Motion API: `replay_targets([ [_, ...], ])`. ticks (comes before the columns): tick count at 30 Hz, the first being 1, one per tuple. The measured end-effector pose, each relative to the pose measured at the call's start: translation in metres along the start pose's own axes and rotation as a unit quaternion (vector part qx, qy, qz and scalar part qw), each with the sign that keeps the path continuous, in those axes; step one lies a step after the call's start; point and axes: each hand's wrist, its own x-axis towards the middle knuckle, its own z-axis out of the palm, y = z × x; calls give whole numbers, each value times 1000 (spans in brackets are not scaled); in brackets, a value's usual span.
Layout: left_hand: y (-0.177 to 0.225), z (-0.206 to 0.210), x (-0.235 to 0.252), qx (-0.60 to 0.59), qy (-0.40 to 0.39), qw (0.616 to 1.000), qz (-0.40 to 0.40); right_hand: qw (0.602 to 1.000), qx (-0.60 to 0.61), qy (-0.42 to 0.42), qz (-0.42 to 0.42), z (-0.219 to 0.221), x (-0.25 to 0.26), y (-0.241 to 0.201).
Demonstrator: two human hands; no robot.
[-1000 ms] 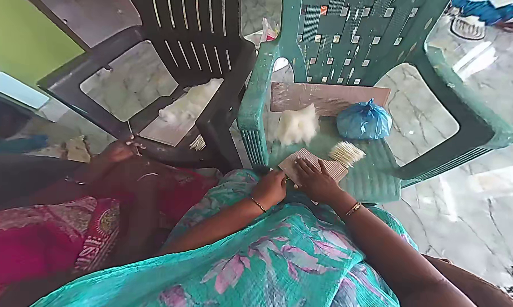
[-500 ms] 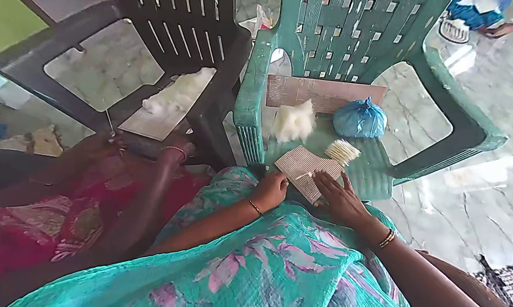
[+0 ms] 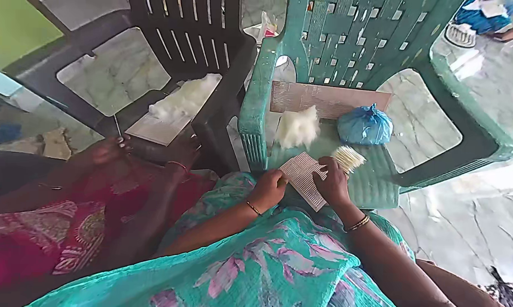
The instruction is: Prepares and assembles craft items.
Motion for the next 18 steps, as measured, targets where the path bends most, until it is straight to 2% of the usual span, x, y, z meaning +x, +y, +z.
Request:
replay_targets([
  [2, -3, 3, 1, -20, 7, 1000, 14, 986, 155, -15, 62, 0, 1, 4],
  [4, -3, 5, 1, -26, 1, 1000, 16, 943, 305, -52, 118, 0, 2, 8],
  [5, -3, 6, 1, -25, -3, 1000, 13, 930, 336, -64, 133, -1, 2, 7],
  [6, -3, 6, 1, -22, -6, 1000, 10, 931, 333, -69, 134, -2, 2, 7],
  [10, -3, 7, 0, -8, -15, 1000, 8, 979, 184, -52, 71, -1, 2, 8],
  [12, -2, 6, -1, -8, -22, 1000, 7, 985, 160, -36, 50, 2, 1, 11],
  [18, -3, 9, 0, 3, -22, 1000, 9, 974, 186, -32, 122, 3, 5, 14],
])
